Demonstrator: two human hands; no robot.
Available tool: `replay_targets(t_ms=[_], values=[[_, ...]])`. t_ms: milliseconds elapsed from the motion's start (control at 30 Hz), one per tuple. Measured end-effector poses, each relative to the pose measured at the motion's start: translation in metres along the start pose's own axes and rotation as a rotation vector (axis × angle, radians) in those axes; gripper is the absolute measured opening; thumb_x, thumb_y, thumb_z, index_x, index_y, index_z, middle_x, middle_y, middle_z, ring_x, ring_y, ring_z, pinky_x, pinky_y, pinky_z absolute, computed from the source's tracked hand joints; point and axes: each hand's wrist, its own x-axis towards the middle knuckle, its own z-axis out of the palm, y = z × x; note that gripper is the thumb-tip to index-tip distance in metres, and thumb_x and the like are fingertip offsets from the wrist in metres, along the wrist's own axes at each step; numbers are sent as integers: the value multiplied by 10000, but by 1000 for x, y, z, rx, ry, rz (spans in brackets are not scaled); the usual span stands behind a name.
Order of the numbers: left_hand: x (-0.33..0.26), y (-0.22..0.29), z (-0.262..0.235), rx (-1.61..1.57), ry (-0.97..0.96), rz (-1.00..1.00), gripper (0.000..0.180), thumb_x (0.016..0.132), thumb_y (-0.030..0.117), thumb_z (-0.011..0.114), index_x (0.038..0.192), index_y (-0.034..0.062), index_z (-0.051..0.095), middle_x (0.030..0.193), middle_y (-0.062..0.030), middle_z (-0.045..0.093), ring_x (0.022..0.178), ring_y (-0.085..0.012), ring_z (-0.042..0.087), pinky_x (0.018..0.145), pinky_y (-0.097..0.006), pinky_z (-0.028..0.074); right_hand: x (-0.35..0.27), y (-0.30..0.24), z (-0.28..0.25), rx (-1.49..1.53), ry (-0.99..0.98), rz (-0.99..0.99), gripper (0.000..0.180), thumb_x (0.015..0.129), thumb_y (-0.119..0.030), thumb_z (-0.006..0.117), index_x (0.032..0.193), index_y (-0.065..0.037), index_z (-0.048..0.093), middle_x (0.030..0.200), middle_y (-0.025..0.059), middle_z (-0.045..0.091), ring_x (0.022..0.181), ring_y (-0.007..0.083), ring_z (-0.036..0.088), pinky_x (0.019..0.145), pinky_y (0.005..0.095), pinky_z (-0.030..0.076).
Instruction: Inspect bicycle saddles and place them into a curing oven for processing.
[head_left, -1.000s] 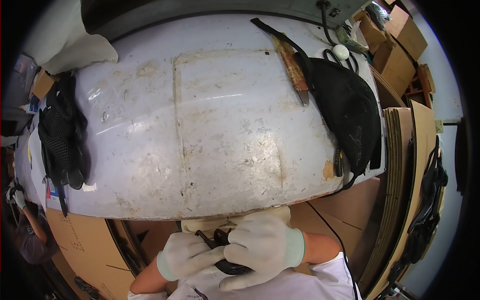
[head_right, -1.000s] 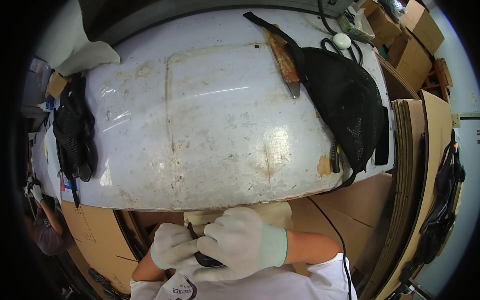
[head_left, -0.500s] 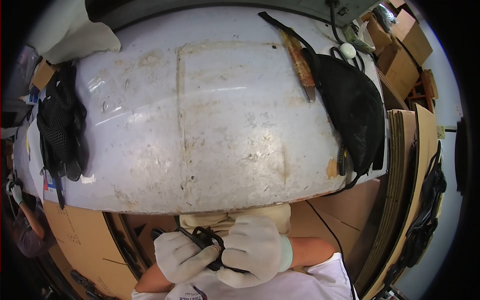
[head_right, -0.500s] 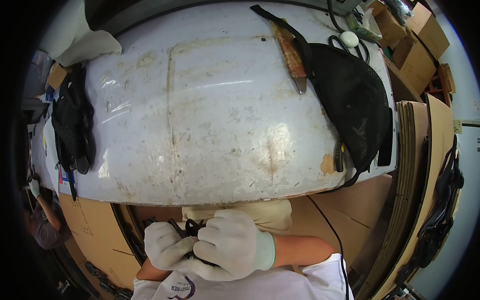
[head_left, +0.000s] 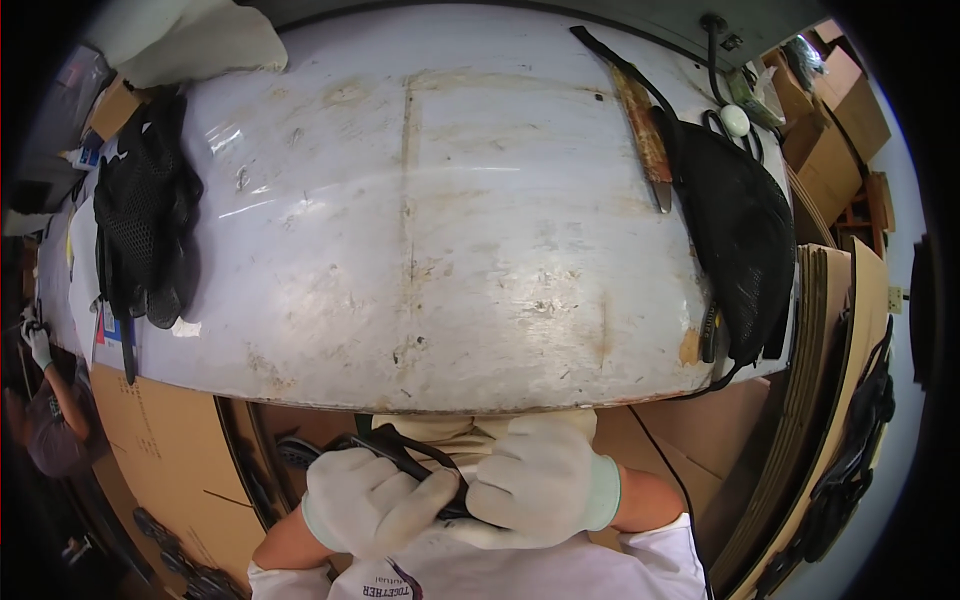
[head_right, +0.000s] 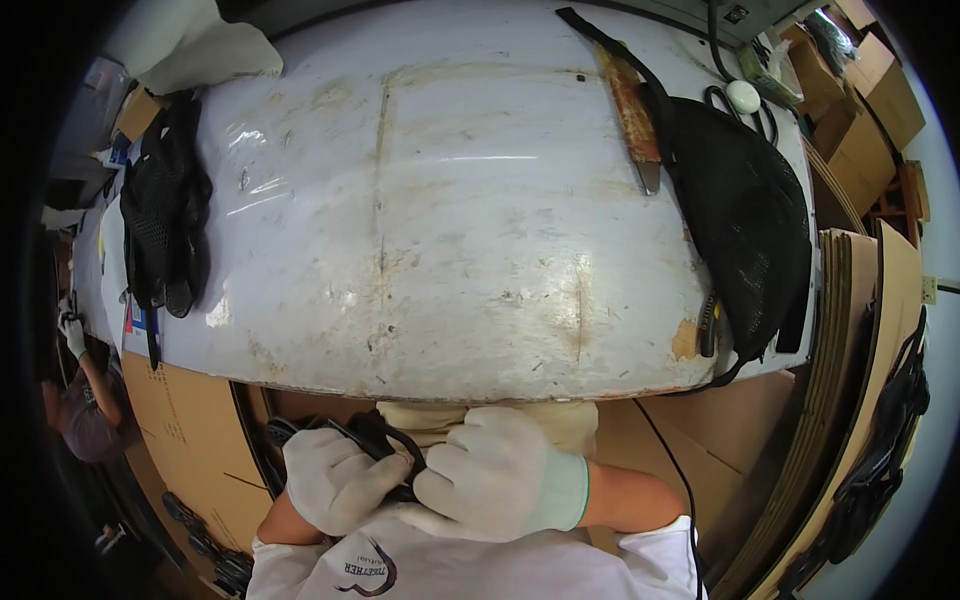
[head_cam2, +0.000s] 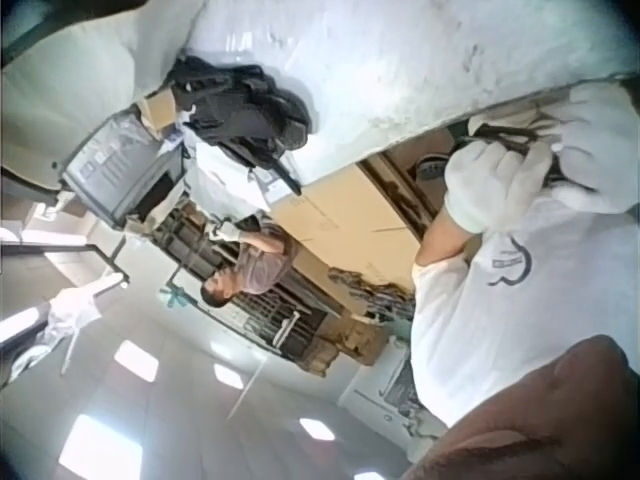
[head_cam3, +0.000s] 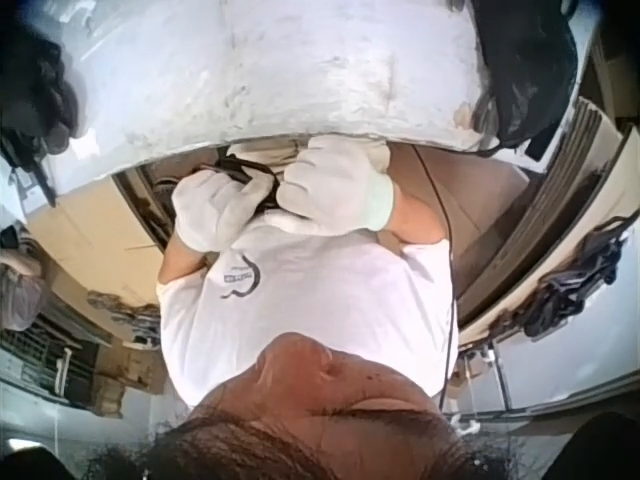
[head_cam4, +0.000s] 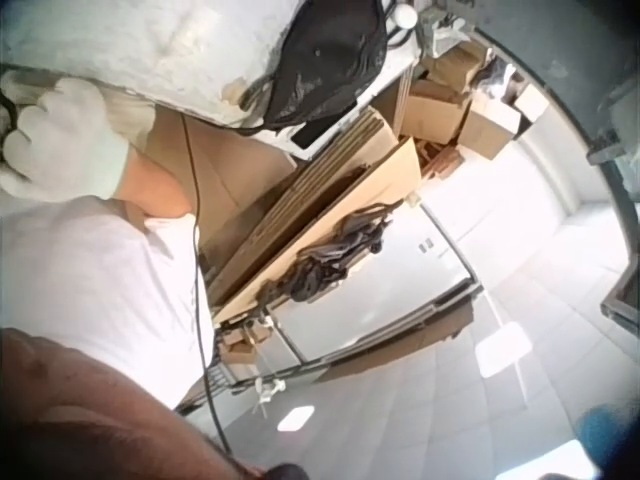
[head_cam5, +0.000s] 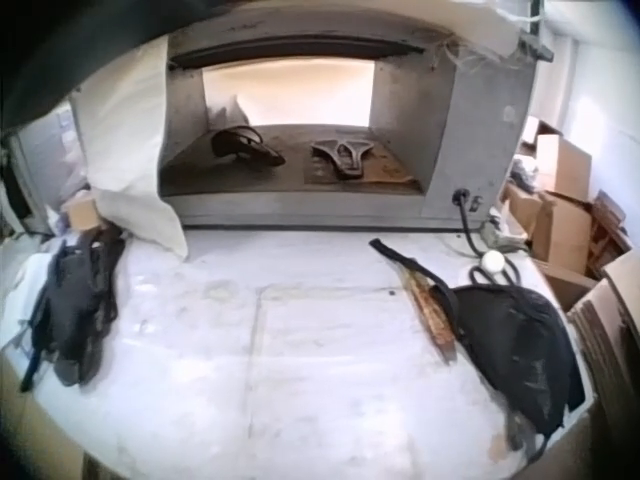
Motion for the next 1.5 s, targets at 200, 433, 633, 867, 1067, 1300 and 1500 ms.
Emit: replay_targets(t_ms=[200,433,633,867,1067,1300,1500], values=[[4,9,-10,50,-85,-23,234,785,102,773,989,39,676,568,37,478,430,-131,442,408,-290,309,-2,8,6,57,64,-45,403,820,-420,798,640,-135,579,623,7,475,527,189,488,508,335,382],[9,10,-8,107,8,76,226,839,14,724,1033,51,616,576,48,432,437,-120,416,393,-279,283,0,8,8,-49,30,-68,414,837,-431,772,622,-144,566,609,5,461,551,191,507,509,334,390],[11,3,-36,124,102,101,216,936,175,698,1071,34,608,770,-44,605,648,-195,569,571,-329,460,-9,22,1,-25,78,-111,410,748,-382,839,616,-125,548,609,7,446,533,199,468,503,333,384],[-98,-32,-58,-714,452,-780,857,995,734,443,1154,-79,662,1098,-194,728,993,-284,707,923,-422,547,-21,49,-17,156,199,-45,417,744,-362,863,638,-55,601,577,52,463,478,246,473,457,357,360],[-42,6,-55,-442,469,-746,824,976,720,513,880,-75,709,831,-194,726,745,-296,702,664,-383,534,-14,52,-19,397,187,-60,434,854,-356,803,700,13,633,590,99,528,478,298,539,470,389,421],[-25,1,-61,-575,312,-773,784,1042,630,429,1060,-94,728,769,-195,704,660,-361,703,613,-385,536,-21,49,-26,344,198,-35,430,756,-382,868,644,-41,631,556,58,489,462,254,491,450,372,360],[-30,9,-63,-540,181,-662,823,1045,655,403,865,-82,723,753,-167,710,645,-336,697,599,-391,537,-25,43,-34,249,190,-155,486,694,-488,869,663,-63,636,568,24,475,467,225,496,453,327,373]])
